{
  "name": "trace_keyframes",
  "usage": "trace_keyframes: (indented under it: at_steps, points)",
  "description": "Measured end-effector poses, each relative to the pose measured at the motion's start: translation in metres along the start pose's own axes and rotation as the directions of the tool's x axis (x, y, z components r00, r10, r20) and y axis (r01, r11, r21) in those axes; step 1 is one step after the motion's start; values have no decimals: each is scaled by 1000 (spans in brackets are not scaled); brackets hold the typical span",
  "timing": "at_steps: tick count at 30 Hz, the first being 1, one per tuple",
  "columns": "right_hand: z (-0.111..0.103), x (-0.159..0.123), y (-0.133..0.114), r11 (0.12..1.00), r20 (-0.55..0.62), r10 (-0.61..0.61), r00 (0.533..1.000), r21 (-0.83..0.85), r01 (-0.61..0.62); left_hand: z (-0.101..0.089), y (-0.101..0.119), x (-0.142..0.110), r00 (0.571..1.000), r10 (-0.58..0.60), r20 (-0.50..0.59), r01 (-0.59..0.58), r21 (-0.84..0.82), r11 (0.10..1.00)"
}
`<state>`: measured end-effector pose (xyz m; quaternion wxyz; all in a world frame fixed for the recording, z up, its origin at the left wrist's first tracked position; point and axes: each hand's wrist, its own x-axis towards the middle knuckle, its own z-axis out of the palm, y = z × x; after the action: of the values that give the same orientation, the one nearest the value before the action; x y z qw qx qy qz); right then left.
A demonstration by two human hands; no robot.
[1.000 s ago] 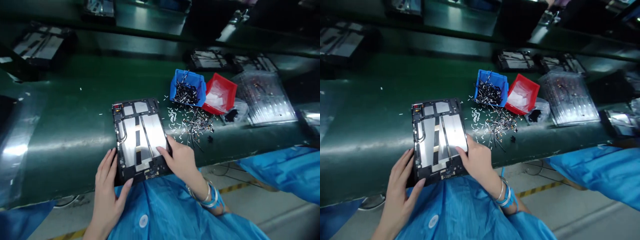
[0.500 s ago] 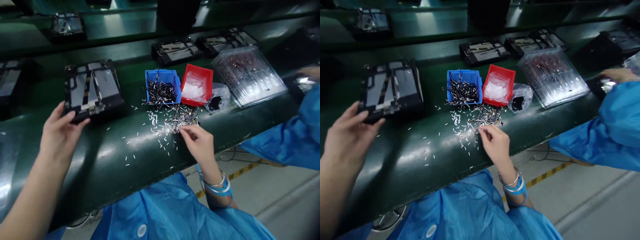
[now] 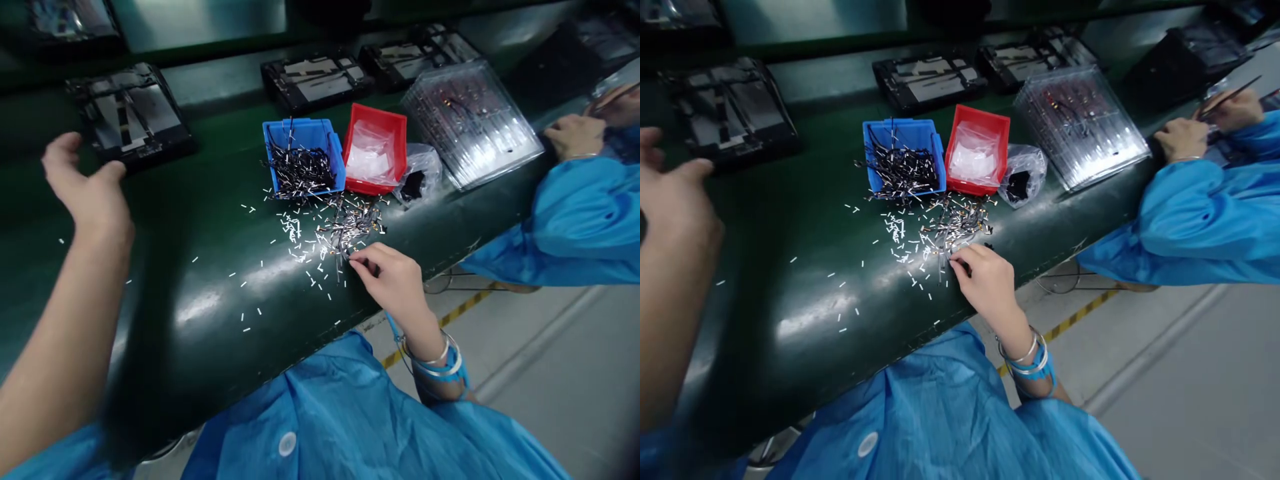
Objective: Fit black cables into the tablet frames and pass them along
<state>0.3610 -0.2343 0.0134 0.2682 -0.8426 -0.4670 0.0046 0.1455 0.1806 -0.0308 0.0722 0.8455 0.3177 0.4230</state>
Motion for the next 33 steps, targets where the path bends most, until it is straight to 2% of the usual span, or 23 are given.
trace_keyframes:
  at_steps: [1, 2, 3, 4, 6, 7, 9, 11, 13, 18, 24, 33]
  points:
    - [0, 1, 3, 1000, -37, -3, 999, -29, 2, -8, 37, -11, 997, -69, -37, 69, -1, 998]
    - [-1, 1, 7, 998, -79, 3, 997, -54, -8, -16, 75, -23, 997, -69, 34, 70, -26, 997]
    - [-2, 0, 11, 997, -121, 20, 993, -73, -29, -23, 113, -36, 989, 11, 150, 2, -85, 996]
    - [-4, -1, 17, 995, -161, 44, 986, -86, -58, -28, 148, -49, 960, 124, 250, -85, -160, 984]
    - [-7, -6, 28, 988, -234, 98, 967, -93, -122, -33, 204, -74, 849, 364, 384, -256, -303, 918]
    - [-8, -9, 33, 985, -265, 121, 957, -90, -149, -32, 224, -86, 778, 474, 413, -333, -369, 868]
    - [-7, -15, 42, 981, -309, 150, 939, -70, -180, -25, 249, -105, 642, 624, 446, -453, -436, 777]
    - [-4, -20, 47, 980, -332, 169, 928, -41, -193, -13, 262, -117, 552, 700, 453, -537, -450, 714]
    - [0, -24, 49, 981, -341, 176, 923, -12, -191, 0, 268, -120, 516, 735, 440, -592, -437, 677]
    - [3, -27, 50, 995, -351, 90, 932, 3, -95, 20, 275, -112, 529, 727, 437, -617, -390, 683]
    - [7, -23, 49, 998, -370, 28, 928, -43, -48, 23, 276, -111, 499, 705, 503, -574, -417, 704]
    - [10, -19, 45, 990, -338, 89, 937, -71, -119, 24, 275, -110, 494, 690, 530, -537, -438, 721]
